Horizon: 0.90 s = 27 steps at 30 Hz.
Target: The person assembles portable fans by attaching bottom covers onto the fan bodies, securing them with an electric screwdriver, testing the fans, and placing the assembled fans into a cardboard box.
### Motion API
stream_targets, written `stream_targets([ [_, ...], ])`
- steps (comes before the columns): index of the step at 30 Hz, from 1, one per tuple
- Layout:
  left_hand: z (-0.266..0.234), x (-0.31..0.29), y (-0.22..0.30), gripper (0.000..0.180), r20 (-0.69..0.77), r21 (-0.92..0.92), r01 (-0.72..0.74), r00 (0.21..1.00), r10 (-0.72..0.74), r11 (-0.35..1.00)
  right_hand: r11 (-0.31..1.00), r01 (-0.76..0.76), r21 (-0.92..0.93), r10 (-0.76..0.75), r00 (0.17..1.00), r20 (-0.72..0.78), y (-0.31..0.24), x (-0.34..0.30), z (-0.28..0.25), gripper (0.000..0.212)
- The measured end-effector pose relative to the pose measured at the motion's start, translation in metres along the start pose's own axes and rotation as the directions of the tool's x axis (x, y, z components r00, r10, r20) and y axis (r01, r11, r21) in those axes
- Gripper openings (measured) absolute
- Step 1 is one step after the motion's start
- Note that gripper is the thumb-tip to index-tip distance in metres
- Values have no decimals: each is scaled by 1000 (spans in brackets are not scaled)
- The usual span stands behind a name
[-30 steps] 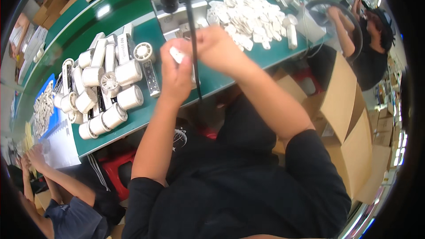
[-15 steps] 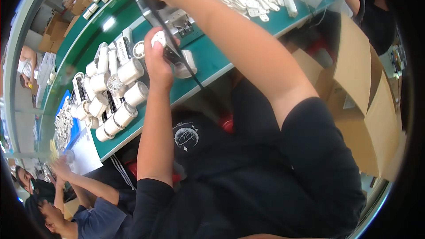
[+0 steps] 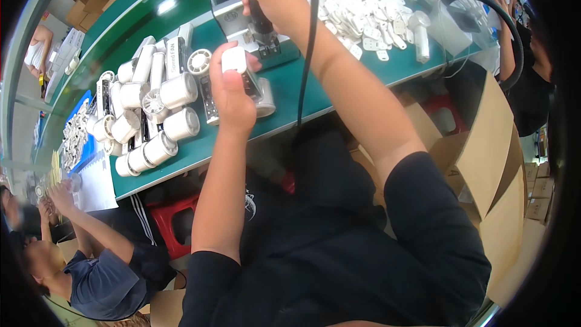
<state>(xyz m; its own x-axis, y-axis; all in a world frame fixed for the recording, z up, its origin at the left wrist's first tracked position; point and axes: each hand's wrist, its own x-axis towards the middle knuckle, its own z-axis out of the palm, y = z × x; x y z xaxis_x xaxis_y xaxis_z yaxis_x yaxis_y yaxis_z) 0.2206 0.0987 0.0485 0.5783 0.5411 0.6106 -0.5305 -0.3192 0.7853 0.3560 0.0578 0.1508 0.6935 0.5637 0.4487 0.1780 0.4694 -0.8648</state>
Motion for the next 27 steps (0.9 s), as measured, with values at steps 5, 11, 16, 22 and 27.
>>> stream_targets([
  [5,4,6,9,54,73,-40,62,996,-59,997,992,-101,-81,117,967,225,7,-3,-16,34],
  [11,-5,4,5,54,137,-29,85,987,-80,996,998,58,32,-63,982,179,-17,-5,-14,34],
  [16,-3,2,-2,50,-10,-41,-8,1000,8,999,995,94,18,-96,988,119,-19,3,-12,32],
  [22,-3,0,-6,52,33,-79,-57,998,60,995,998,49,48,-56,988,147,4,7,-6,34],
  [27,2,-2,-5,52,6,-62,-53,999,53,997,991,36,131,-58,984,170,12,5,-10,39],
])
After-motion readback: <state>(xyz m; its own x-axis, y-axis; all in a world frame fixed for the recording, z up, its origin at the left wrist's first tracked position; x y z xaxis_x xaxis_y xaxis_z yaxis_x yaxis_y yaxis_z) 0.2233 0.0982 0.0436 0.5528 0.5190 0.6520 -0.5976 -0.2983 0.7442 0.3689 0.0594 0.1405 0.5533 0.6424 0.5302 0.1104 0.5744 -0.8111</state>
